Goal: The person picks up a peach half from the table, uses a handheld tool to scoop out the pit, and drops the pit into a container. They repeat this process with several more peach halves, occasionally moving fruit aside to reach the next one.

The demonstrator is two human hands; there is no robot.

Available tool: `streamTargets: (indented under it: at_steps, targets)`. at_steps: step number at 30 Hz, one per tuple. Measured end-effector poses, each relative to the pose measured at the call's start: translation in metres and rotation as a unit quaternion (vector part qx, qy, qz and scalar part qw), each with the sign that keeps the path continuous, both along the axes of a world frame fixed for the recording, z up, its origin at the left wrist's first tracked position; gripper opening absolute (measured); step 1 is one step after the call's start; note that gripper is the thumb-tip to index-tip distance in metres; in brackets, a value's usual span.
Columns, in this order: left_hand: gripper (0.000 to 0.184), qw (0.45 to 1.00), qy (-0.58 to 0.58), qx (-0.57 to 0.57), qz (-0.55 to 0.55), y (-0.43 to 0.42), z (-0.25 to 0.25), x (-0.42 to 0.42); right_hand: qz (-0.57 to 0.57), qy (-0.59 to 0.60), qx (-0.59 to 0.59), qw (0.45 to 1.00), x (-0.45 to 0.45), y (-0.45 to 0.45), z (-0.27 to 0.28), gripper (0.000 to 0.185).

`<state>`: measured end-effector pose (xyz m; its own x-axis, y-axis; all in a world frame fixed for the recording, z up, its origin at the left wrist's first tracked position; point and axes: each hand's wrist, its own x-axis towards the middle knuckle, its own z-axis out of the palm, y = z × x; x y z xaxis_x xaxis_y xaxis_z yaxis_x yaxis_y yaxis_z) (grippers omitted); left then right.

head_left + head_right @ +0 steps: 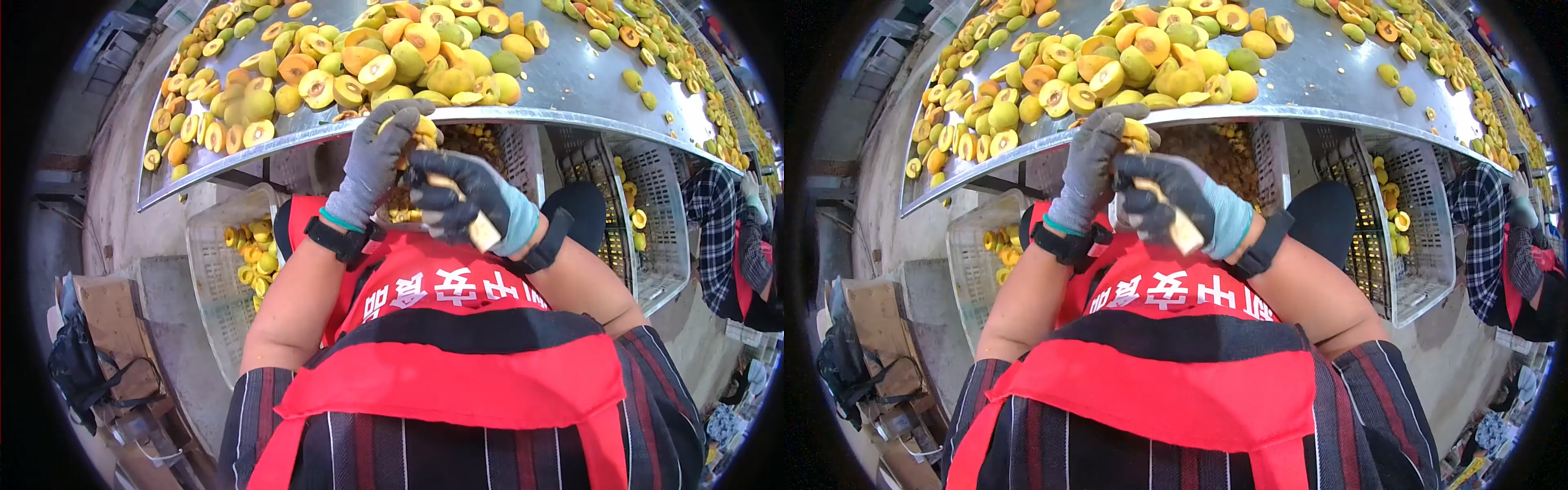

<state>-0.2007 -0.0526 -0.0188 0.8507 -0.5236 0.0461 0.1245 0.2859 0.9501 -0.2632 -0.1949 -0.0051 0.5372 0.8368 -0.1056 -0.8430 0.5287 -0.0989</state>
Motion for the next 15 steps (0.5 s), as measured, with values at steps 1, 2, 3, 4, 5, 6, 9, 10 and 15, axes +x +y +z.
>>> streamTargets:
  at_steps: [1,2,3,4,5,6,9,10,15]
  targets:
    - [0.036,1.000,-0.012,0.013,0.000,0.000,-0.005,0.002,-0.053,-0.158,-0.243,0.956,-0.007,0.003,0.006,0.023]
    - [0.029,1.000,0.013,-0.006,-0.006,-0.001,0.001,-0.003,-0.104,-0.299,-0.465,0.827,-0.013,0.007,0.016,0.022]
    - [0.029,1.000,0.022,0.004,0.000,-0.001,0.001,-0.005,-0.099,-0.388,-0.505,0.765,-0.013,0.007,0.020,0.024]
    - [0.030,0.999,0.033,0.015,0.004,-0.001,0.001,-0.008,-0.077,-0.271,-0.524,0.804,-0.017,0.012,0.028,0.023]
    - [0.030,0.999,0.031,0.015,0.002,-0.001,0.004,-0.010,-0.091,-0.243,-0.493,0.830,-0.021,0.013,0.029,0.024]
    - [0.034,1.000,0.019,-0.003,-0.017,0.000,0.007,-0.013,-0.104,-0.216,-0.460,0.855,-0.023,0.014,0.029,0.025]
    - [0.043,0.999,-0.009,-0.024,-0.020,-0.003,0.010,-0.019,-0.035,0.000,-0.112,0.993,-0.026,0.006,0.031,0.023]
    - [0.048,0.999,-0.026,-0.027,-0.004,-0.004,0.011,-0.020,-0.034,-0.002,-0.112,0.993,-0.027,0.006,0.034,0.023]
    - [0.055,0.986,0.093,-0.140,0.012,-0.016,0.014,-0.024,-0.102,-0.078,-0.124,0.984,-0.030,0.003,0.032,0.022]
